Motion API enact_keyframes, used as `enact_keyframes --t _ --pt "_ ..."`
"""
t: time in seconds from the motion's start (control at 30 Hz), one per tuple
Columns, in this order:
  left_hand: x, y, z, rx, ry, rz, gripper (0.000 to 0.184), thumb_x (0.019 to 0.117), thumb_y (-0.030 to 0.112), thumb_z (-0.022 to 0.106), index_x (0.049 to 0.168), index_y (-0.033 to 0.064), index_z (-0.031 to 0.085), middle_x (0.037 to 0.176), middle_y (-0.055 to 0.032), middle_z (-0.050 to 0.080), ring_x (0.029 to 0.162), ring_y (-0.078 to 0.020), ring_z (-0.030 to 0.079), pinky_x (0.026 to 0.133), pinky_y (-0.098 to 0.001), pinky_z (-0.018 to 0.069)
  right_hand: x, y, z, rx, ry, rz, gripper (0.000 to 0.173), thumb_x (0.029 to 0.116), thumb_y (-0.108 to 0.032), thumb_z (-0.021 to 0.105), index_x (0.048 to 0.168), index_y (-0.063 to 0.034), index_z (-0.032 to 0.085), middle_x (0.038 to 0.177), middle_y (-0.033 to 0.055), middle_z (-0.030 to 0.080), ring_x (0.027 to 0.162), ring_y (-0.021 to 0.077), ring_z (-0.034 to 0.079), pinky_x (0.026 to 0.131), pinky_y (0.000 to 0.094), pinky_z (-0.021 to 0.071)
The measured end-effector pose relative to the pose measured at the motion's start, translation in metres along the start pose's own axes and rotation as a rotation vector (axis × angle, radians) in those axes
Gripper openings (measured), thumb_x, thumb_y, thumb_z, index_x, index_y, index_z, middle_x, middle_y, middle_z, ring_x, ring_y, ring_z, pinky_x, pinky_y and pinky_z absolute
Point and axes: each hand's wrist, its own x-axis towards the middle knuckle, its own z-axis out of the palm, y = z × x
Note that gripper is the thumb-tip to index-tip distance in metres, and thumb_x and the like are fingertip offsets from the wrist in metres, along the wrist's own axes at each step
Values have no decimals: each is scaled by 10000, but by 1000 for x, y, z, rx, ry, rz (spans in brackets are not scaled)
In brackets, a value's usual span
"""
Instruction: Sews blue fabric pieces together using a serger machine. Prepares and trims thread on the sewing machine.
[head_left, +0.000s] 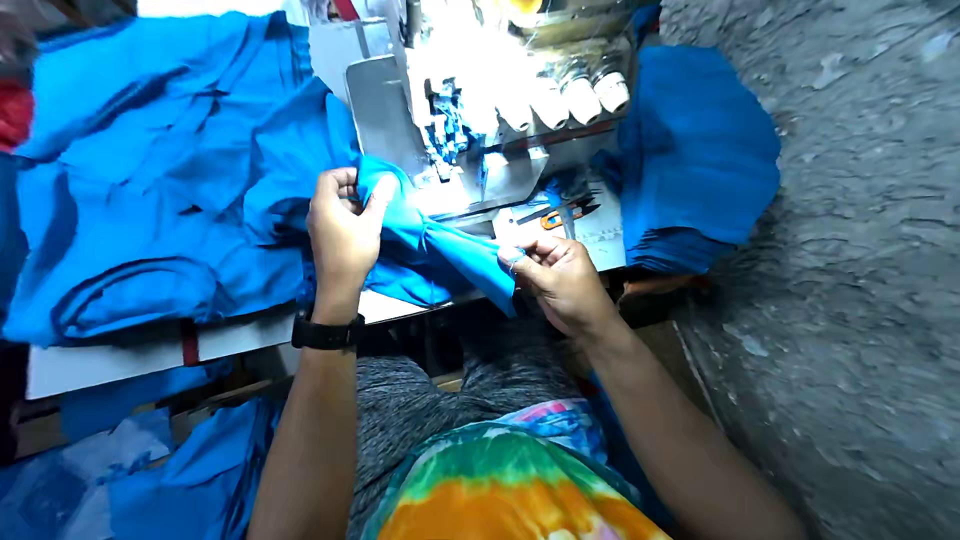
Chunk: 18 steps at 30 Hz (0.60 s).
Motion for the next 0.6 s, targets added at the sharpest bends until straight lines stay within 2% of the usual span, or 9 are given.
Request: enact_keyframes --t 0.03,0.07,0.13,0.2,0.3,0.4,0.47,0.53,0.6 --pt "6 -1 -12 4 -19 -19 393 940 342 729 1157 27 637 988 -71 673 797 -89 639 742 -279 550 4 -2 11 -38 -5 -26 41 943 -59 716 982 -49 724 819 20 705 652 69 631 605 229 557" --pt "14 3 -29 33 -29 -3 372 947 317 718 1146 10 648 963 -78 679 796 -96 637 747 -301 549 8 -4 25 -55 -18 -56 62 946 -78 718 997 -46 735 828 21 708 645 78 633 583 237 561" --pt "39 19 -66 142 26 130 403 965 341 699 1156 -10 639 998 -75 678 875 -83 644 821 -298 555 17 -9 59 19 -48 -122 100 961 -71 700 1033 -7 726 835 55 710 629 112 661 550 273 595" --pt "70 41 -84 264 136 289 479 983 397 673 1183 -35 616 1059 -109 658 957 -107 622 881 -296 518 24 -18 90 164 -46 -120 109 975 -50 683 1055 25 685 809 92 706 614 147 693 561 315 636" --pt "96 71 -57 358 140 357 441 1020 326 595 1238 -56 617 1128 -198 675 1037 -220 648 945 -402 484 31 -19 96 218 -32 -108 137 993 -45 660 1110 25 647 841 112 704 665 175 725 616 339 660" --pt "64 58 -20 257 -71 382 409 1038 231 562 1379 4 568 1329 -152 640 1190 -172 650 1025 -331 534 31 0 75 89 57 -143 104 968 -29 682 1062 15 675 806 78 722 659 159 725 598 316 655" --pt "18 43 -5 201 -123 398 330 1032 146 576 1340 32 619 1361 -96 633 1263 -165 604 1073 -331 498 30 9 63 27 116 -119 84 945 -31 712 1019 3 693 784 68 737 627 160 729 572 307 653" --pt "-6 26 8 194 -185 389 303 1023 102 574 1295 56 699 1412 -62 635 1400 -217 507 1176 -390 390 28 13 56 0 116 -112 81 929 -32 728 993 -6 686 773 58 728 612 148 718 557 296 645" --pt "1 17 16 178 -219 383 304 1035 109 553 1289 61 712 1440 -63 617 1485 -254 405 1243 -411 293 28 14 51 -2 66 -121 82 937 -45 729 983 -13 669 796 59 718 633 144 713 559 293 639"
